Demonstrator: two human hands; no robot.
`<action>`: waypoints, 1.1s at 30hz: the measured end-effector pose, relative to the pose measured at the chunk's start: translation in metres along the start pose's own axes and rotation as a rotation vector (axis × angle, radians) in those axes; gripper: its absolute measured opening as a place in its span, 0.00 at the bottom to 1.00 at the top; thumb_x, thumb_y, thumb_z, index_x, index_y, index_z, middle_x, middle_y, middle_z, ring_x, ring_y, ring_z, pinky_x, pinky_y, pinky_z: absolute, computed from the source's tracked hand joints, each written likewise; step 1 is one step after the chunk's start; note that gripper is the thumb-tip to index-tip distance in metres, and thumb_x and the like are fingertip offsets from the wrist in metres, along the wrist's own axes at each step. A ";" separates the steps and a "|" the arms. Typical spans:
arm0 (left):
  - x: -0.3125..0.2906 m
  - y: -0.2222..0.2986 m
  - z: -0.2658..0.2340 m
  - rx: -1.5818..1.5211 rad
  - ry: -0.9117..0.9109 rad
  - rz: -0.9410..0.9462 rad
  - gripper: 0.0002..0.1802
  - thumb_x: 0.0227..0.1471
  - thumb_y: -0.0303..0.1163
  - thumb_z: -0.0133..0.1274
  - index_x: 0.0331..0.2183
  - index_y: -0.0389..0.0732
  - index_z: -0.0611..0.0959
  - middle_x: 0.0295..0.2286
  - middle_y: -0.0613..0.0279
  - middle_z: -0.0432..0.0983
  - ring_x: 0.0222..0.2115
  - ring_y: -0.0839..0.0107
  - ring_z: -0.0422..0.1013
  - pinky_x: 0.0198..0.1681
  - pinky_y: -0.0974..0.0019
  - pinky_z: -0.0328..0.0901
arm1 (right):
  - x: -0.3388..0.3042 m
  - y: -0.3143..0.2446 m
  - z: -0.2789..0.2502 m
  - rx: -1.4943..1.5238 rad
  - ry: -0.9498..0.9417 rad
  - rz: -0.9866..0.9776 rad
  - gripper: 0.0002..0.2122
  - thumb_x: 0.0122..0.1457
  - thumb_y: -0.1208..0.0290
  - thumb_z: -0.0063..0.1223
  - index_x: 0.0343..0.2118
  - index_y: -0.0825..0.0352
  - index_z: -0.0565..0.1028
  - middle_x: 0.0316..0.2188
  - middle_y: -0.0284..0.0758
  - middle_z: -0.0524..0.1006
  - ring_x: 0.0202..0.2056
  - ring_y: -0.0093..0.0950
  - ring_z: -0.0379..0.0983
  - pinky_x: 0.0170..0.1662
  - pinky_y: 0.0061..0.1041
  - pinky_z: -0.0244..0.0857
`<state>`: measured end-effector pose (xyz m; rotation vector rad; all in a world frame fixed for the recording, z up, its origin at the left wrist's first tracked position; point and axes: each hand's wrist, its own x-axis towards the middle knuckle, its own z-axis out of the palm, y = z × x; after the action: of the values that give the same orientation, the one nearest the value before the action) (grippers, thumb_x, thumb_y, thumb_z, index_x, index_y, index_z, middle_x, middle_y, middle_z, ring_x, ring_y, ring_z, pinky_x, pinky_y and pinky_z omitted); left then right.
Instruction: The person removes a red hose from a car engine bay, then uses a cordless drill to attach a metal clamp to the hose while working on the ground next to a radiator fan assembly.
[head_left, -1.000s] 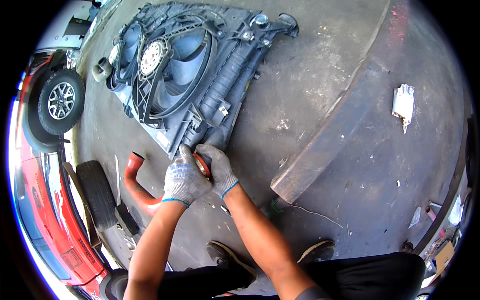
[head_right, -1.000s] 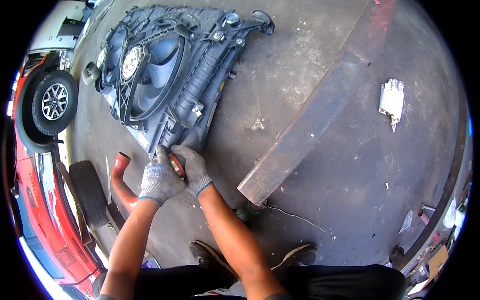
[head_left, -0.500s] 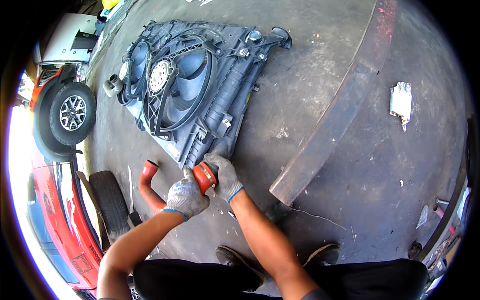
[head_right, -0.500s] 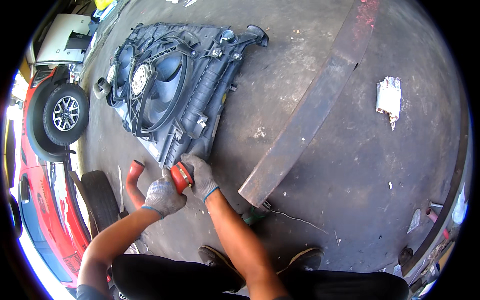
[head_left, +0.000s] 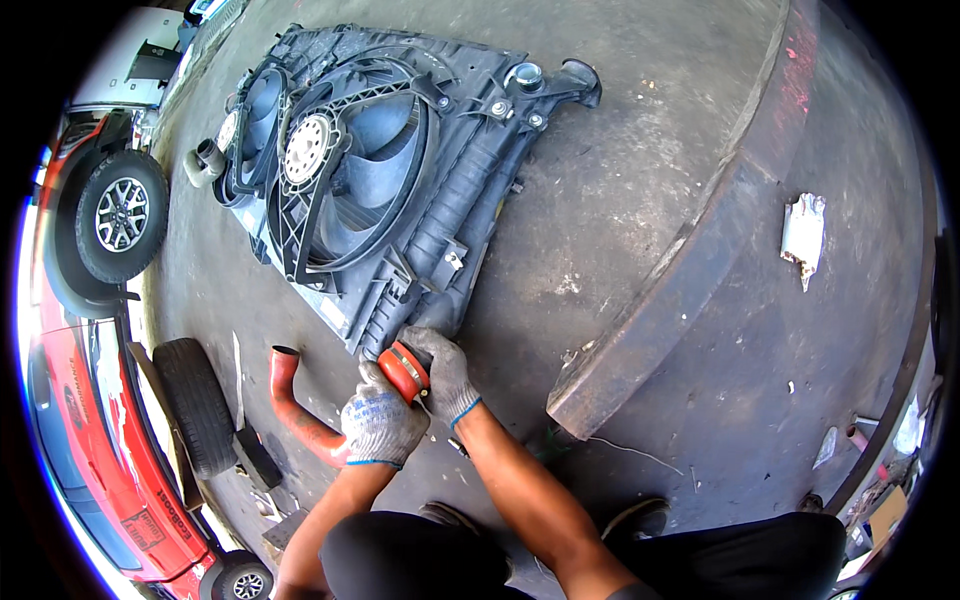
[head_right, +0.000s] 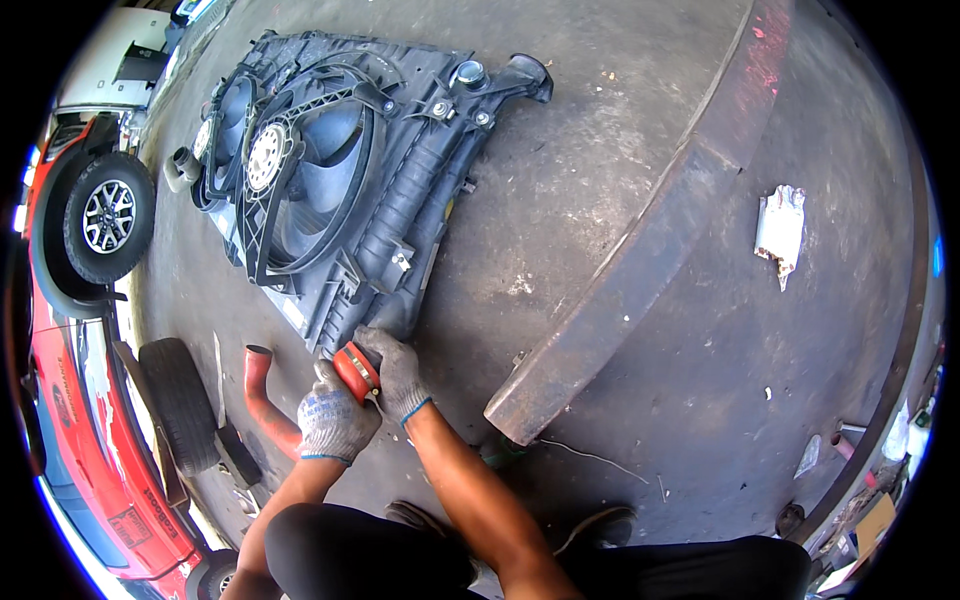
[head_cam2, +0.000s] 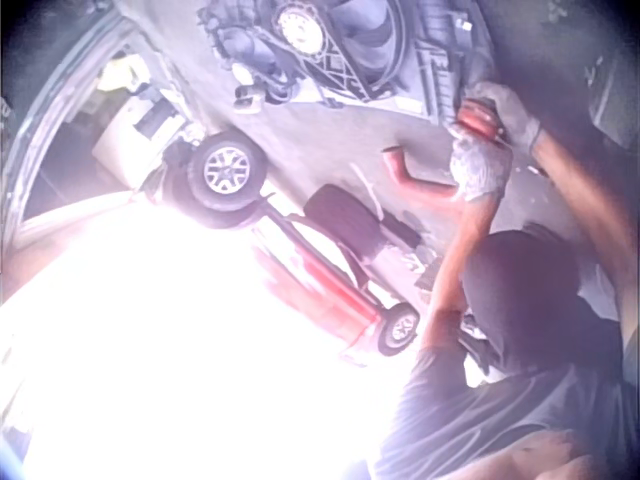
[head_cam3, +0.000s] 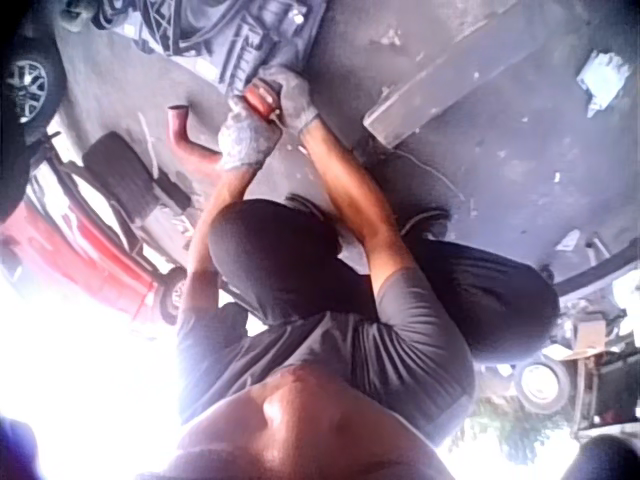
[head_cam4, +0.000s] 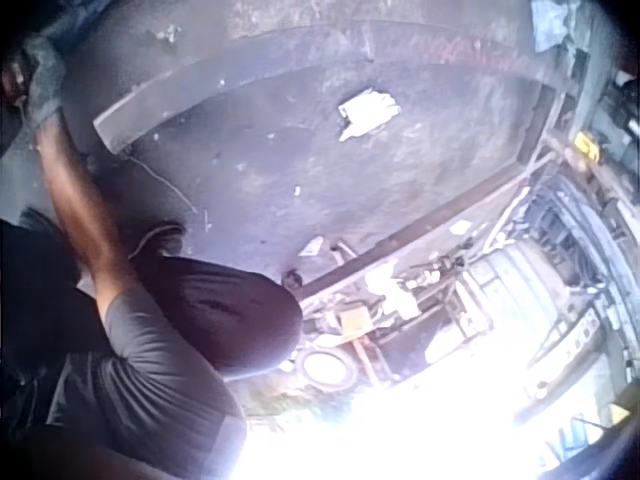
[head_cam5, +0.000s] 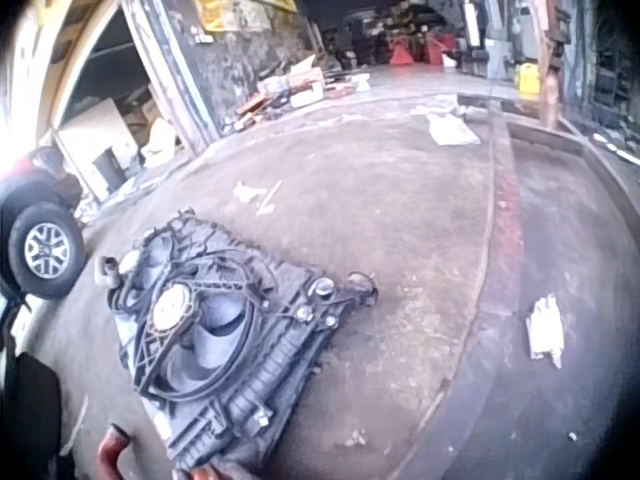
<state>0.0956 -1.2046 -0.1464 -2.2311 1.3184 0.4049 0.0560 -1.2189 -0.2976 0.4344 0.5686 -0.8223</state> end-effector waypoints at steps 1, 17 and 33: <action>-0.001 0.001 0.003 -0.009 0.008 -0.008 0.54 0.53 0.39 0.68 0.69 0.20 0.61 0.38 0.32 0.88 0.41 0.32 0.87 0.47 0.38 0.80 | 0.000 0.000 -0.003 0.000 0.000 0.007 0.10 0.69 0.63 0.68 0.46 0.63 0.88 0.39 0.31 0.87 0.39 0.26 0.84 0.48 0.31 0.80; 0.011 -0.039 -0.040 -0.057 -0.187 0.300 0.53 0.57 0.48 0.70 0.65 0.18 0.64 0.41 0.29 0.88 0.45 0.33 0.86 0.51 0.40 0.79 | -0.107 -0.068 0.013 -1.805 0.295 -0.302 0.29 0.67 0.55 0.60 0.62 0.75 0.77 0.51 0.51 0.86 0.51 0.49 0.85 0.60 0.46 0.77; 0.042 -0.102 -0.061 -0.424 -0.437 0.659 0.56 0.63 0.46 0.69 0.76 0.29 0.57 0.57 0.24 0.81 0.61 0.31 0.78 0.67 0.42 0.70 | -0.193 -0.074 -0.087 -3.018 -1.055 -0.728 0.23 0.73 0.60 0.51 0.68 0.58 0.78 0.54 0.38 0.83 0.44 0.36 0.83 0.49 0.48 0.76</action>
<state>0.2051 -1.2287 -0.0883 -1.7761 1.7999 1.4323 -0.1339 -1.1072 -0.2540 3.3824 -0.3846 -0.0672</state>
